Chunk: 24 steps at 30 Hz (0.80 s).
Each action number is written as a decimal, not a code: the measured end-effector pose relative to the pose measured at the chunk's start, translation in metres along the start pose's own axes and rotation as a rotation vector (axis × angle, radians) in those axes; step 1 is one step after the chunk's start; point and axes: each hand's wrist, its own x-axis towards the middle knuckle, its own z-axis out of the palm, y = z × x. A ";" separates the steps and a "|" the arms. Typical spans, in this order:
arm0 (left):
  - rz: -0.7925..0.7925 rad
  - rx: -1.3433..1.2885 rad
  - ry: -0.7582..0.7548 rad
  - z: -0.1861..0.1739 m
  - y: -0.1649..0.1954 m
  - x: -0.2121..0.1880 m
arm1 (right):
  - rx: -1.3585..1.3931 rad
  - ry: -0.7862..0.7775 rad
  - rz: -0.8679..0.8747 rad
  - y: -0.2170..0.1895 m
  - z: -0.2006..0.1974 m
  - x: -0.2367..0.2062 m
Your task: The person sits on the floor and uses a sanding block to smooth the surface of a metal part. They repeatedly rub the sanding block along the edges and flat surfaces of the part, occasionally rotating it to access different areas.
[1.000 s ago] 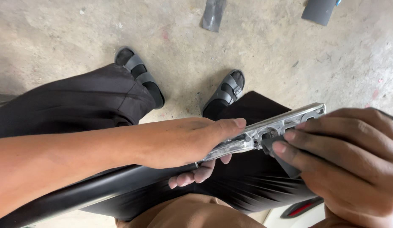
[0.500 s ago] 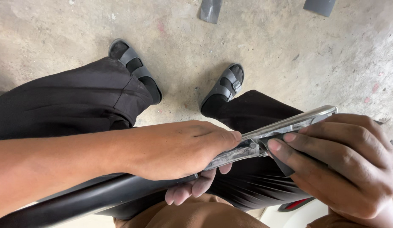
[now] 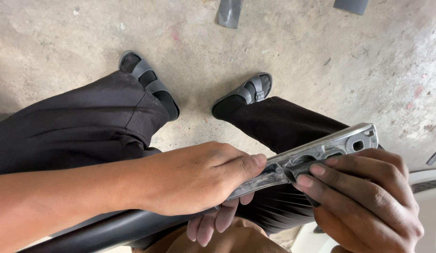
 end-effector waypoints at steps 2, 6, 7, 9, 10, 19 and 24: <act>-0.010 -0.006 -0.002 0.000 0.000 0.000 | -0.009 0.049 0.001 0.007 0.008 -0.015; -0.047 0.031 0.006 0.000 0.000 0.000 | -0.021 0.142 -0.015 0.013 0.023 -0.018; -0.048 0.038 0.007 0.000 0.000 0.000 | -0.015 0.177 -0.003 0.012 0.026 -0.015; -0.052 0.053 0.000 0.001 0.000 0.001 | 0.004 0.247 0.012 0.008 0.033 -0.009; -0.051 0.064 0.001 0.001 0.000 0.001 | 0.008 0.280 0.004 0.008 0.036 -0.007; -0.067 0.086 0.015 0.003 0.000 0.003 | 0.012 0.322 -0.034 0.005 0.042 -0.007; -0.007 0.006 -0.004 0.003 0.003 0.002 | -0.027 0.310 -0.095 0.002 0.031 0.008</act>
